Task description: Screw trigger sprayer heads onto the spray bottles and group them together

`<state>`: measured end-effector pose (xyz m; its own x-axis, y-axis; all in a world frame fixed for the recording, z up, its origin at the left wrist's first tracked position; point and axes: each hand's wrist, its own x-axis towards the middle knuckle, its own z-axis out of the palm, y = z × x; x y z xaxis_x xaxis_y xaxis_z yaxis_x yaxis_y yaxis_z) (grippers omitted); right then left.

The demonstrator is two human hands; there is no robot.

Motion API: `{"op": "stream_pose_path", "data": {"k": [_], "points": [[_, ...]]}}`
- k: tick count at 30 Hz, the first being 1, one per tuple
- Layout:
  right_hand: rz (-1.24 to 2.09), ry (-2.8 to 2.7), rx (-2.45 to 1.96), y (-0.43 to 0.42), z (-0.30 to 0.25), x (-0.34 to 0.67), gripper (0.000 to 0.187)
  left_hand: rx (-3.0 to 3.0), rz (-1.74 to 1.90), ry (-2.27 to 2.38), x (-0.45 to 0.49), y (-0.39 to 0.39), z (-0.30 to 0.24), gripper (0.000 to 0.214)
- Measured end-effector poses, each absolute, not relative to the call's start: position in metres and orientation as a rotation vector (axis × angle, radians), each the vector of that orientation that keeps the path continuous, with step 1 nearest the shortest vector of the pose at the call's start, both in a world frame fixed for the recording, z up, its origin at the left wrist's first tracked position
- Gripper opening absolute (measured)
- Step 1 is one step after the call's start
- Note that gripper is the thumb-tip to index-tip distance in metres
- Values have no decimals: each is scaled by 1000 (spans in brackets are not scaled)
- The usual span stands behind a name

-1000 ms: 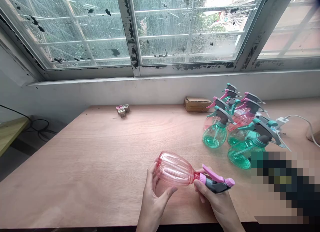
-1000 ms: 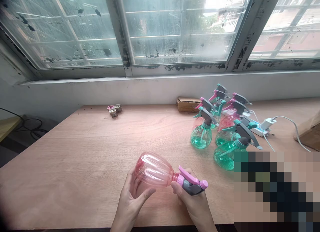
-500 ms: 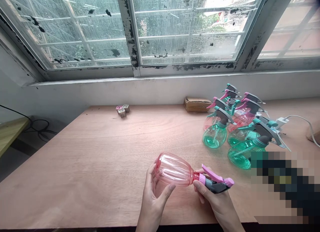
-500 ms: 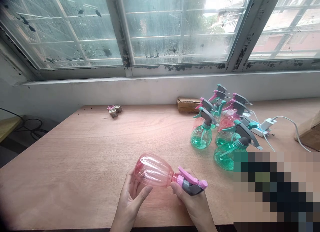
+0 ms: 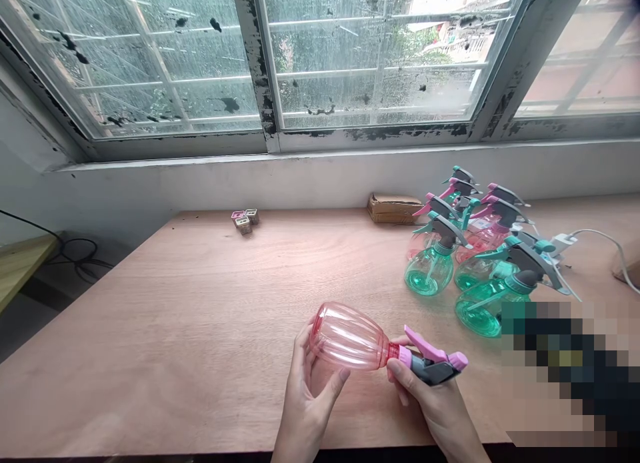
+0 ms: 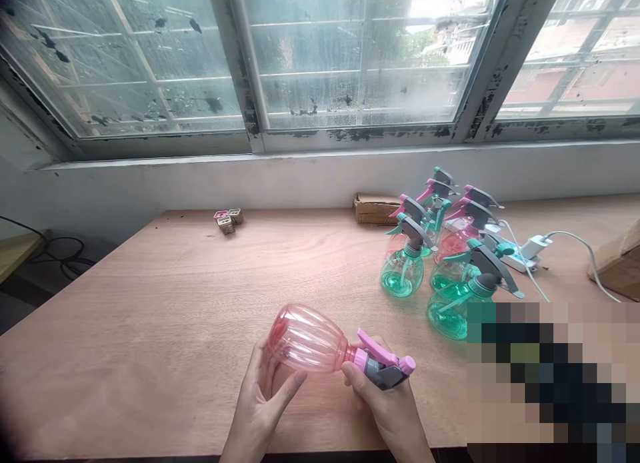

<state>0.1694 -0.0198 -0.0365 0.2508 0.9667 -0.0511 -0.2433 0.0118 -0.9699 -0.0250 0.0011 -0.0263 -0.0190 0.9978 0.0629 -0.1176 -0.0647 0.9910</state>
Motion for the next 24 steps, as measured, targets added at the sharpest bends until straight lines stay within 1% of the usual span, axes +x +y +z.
{"op": "stream_pose_path", "data": {"k": [3, 5, 9, 13, 16, 19, 24], "points": [[1127, -886, -1162, -20, -33, 170, 36, 1133, 1300, 1103, -22, -1, -17, 74], [1126, -918, -1166, -20, -32, 171, 35, 1098, 1286, 1084, -21, -2, -15, 72], [1151, -915, -1169, -20, -31, 170, 36, 1059, 1286, 1062, -23, -1, -19, 65], [1150, -888, -1167, -20, -33, 170, 38, 1077, 1294, 1061, -25, 1, -25, 68], [1145, -838, -1154, -19, -38, 170, 44, 1143, 1281, 1055, -28, 3, -28, 71], [1141, -800, -1141, -19, -40, 169, 47, 1193, 1278, 1084, -28, 4, -28, 69], [1172, -862, -1151, -20, -35, 170, 40, 1181, 1312, 1117, -23, 0, -22, 78]]}}
